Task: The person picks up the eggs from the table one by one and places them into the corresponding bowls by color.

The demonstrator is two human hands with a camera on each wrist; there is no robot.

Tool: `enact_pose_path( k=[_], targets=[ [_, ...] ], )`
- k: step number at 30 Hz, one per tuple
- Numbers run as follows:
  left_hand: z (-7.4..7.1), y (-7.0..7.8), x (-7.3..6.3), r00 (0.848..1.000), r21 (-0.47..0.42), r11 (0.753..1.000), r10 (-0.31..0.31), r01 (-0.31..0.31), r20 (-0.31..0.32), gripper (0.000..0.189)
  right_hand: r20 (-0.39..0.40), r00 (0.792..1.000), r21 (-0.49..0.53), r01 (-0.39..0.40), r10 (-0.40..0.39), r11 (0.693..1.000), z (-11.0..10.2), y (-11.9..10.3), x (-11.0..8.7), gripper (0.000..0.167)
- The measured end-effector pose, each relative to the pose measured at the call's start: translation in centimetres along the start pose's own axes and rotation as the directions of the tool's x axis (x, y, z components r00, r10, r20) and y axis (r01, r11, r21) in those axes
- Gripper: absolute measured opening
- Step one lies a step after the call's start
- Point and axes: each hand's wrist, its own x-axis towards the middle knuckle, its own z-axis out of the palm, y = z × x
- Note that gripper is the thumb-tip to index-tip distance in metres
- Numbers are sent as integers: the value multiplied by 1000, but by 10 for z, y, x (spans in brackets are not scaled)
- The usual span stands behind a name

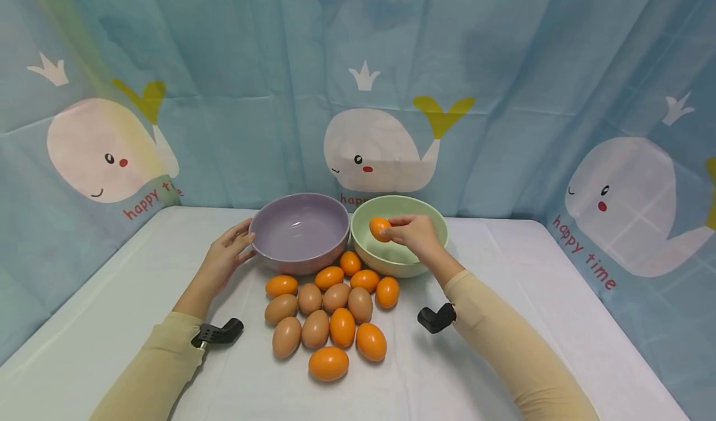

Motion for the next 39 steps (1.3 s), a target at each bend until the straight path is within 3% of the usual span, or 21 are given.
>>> enact_pose_path(
  k=[19,27,39],
  targets=[
    [1,0,-1,1000,7,1000,-20,20,-8,64,-15,999,-18,-29,29,999,13,22,45,44],
    [1,1,-2,1000,1,1000,-10,10,1,65,-13,995,-49,-101,101,994,14,24,51,42],
    [1,0,-1,1000,1,1000,-6,6,-2,65,-13,992,-108,-130,129,986,14,25,50,40]
  ],
)
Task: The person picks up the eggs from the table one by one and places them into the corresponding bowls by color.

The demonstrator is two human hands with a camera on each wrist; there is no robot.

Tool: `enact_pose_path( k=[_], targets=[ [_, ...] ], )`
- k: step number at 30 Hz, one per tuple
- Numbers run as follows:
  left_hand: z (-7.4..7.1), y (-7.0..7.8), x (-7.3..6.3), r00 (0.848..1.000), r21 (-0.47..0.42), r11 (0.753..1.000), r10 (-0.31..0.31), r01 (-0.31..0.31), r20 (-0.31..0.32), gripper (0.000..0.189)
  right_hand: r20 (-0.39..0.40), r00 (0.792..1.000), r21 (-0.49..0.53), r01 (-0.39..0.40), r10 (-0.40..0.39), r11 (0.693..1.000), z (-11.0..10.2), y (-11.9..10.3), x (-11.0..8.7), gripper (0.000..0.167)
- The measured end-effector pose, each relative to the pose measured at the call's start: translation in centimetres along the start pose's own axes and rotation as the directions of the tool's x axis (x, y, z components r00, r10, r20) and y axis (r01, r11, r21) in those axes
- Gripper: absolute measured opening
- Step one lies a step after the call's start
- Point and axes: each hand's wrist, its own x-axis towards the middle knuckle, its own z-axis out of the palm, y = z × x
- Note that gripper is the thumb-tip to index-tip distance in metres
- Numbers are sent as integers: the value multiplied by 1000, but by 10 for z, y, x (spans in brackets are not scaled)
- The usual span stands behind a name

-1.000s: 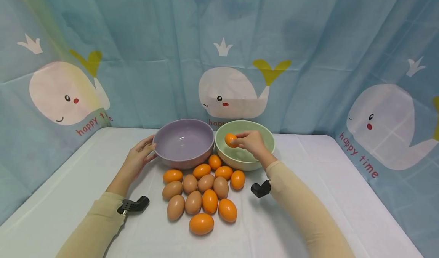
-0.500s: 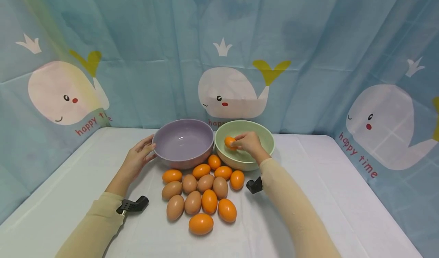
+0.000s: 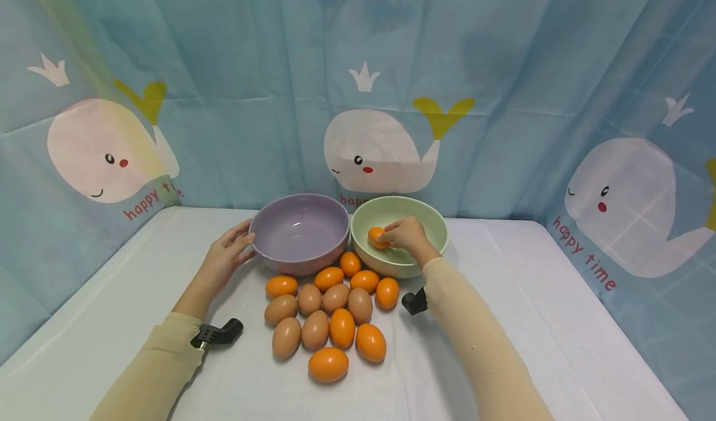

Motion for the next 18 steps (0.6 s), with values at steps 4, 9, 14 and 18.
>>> enact_pose_path(
  k=[4,9,14,18],
  targets=[
    [0,-1,0,1000,18,1000,0,0,-4,66,1,1000,-9,-10,10,1000,1,-1,0,40],
    [0,-1,1,1000,15,1000,2,-2,-16,65,2,1000,-27,-5,5,1000,1,-3,-2,42],
    [0,-1,2,1000,-1,1000,3,-3,-6,64,-16,998,-107,62,-64,992,-3,-6,-11,46],
    [-2,0,1,1000,-2,1000,-2,2,-2,64,-33,990,-150,132,-139,980,-9,-11,-27,50]
  ],
)
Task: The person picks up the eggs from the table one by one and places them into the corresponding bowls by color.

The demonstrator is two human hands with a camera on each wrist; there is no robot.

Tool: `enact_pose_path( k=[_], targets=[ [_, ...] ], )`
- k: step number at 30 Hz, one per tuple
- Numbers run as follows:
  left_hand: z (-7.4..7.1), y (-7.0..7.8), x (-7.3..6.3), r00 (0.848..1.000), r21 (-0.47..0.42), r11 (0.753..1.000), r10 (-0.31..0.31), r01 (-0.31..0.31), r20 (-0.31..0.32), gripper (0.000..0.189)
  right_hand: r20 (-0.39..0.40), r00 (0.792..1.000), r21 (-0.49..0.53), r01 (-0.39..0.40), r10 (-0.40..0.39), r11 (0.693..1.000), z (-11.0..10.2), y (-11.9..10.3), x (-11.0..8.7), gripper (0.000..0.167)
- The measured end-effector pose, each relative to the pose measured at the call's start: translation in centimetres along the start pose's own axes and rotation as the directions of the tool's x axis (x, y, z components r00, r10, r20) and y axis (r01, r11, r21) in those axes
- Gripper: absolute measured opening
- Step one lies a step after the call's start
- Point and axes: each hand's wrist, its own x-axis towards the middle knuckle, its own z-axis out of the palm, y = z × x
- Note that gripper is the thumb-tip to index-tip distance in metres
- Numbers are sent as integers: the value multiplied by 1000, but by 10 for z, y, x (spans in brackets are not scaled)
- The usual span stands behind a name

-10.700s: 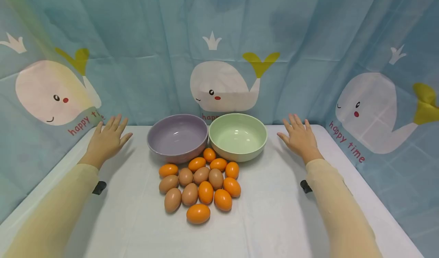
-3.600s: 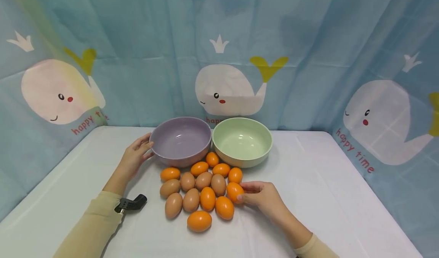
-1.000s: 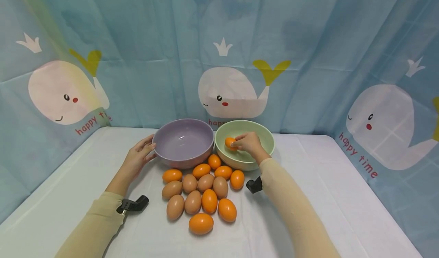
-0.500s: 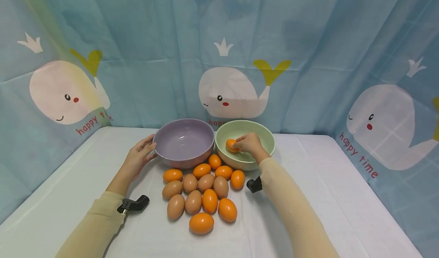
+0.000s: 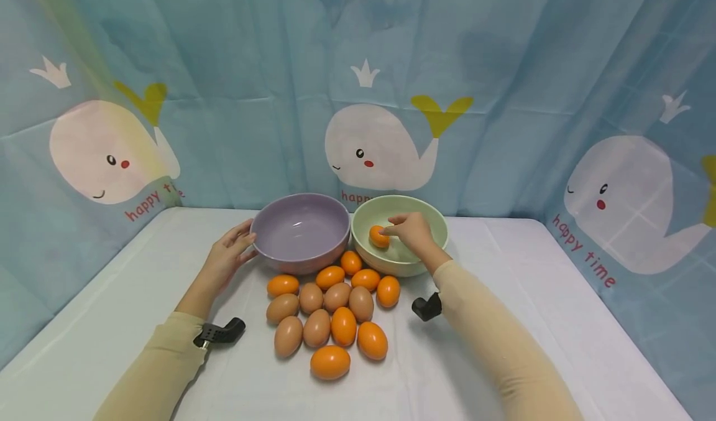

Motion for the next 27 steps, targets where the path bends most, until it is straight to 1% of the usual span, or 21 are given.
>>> enact_pose_path(
  k=[2,6,8,13,18,21,27],
  targets=[
    [1,0,0,1000,4,1000,-6,6,-3,64,-2,1000,15,32,-32,999,-5,-1,-10,51],
    [1,0,0,1000,-2,1000,-5,5,-5,64,7,995,86,98,-98,992,-15,0,-32,52],
    [1,0,1,1000,-3,1000,-4,4,-1,65,5,993,100,118,-119,988,-19,1,-44,53],
    [0,-2,2,1000,-7,1000,2,-2,-3,66,14,992,131,125,-128,983,-24,2,-71,52],
    [-1,-4,4,1000,1,1000,8,-8,-6,68,36,991,144,120,-126,982,-22,3,-95,48],
    [-1,-3,4,1000,4,1000,8,-8,-3,68,51,992,155,103,-113,982,-19,8,-107,48],
    [0,-3,3,1000,-9,1000,2,-2,0,66,88,989,212,99,-120,972,-11,17,-124,47]
  ],
)
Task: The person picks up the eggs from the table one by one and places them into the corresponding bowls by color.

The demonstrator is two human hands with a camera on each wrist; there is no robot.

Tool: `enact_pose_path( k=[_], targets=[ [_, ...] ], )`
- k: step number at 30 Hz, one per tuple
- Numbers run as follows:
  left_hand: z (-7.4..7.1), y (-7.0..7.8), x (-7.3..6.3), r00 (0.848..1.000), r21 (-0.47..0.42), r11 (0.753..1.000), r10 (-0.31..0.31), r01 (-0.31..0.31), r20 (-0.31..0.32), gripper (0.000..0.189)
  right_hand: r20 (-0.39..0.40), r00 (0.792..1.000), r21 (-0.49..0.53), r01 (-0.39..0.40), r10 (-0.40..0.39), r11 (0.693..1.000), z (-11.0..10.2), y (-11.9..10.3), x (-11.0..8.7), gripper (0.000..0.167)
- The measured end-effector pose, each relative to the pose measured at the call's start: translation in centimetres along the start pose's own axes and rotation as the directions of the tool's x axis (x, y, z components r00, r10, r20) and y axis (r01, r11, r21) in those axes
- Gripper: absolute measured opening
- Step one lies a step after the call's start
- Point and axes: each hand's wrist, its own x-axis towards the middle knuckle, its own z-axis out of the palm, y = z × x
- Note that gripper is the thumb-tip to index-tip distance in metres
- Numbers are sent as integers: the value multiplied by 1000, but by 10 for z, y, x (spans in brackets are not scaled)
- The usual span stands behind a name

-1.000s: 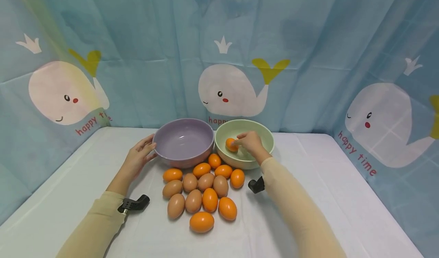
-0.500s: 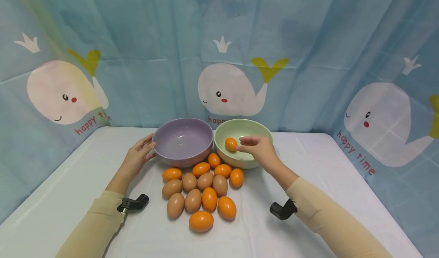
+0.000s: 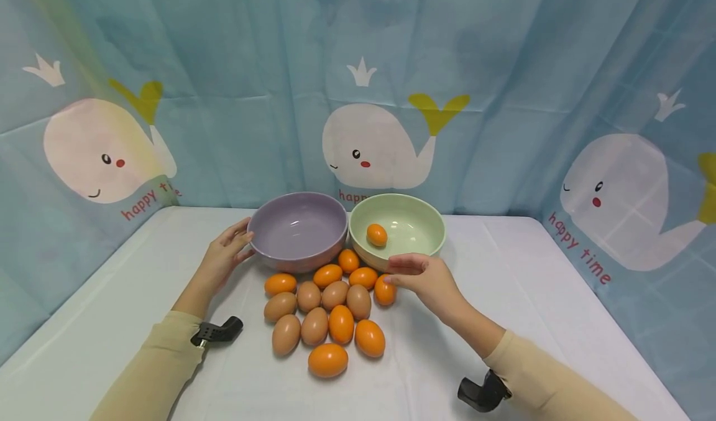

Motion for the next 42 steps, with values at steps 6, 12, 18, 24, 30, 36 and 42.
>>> enact_pose_path(
  k=[6,12,18,24,30,36,42],
  targets=[
    [2,1,-2,1000,0,1000,-5,5,9,65,22,999,36,-29,28,999,9,5,-14,50],
    [0,0,-1,1000,5,1000,-3,3,3,66,25,997,41,-79,78,996,19,12,-21,47],
    [0,0,-1,1000,7,1000,-5,5,-2,66,49,991,68,-126,123,990,28,16,-27,50],
    [0,2,-2,1000,6,1000,-9,9,1,66,73,989,74,-132,127,988,32,19,-31,50],
    [0,2,-2,1000,9,1000,-3,3,6,66,104,987,64,-130,123,989,37,23,-33,51],
    [0,1,-2,1000,6,1000,-5,5,6,66,122,984,48,-140,133,989,43,27,-35,50],
    [0,1,-1,1000,15,1000,-8,8,1,66,125,980,35,-163,157,986,48,31,-37,49]
  ],
)
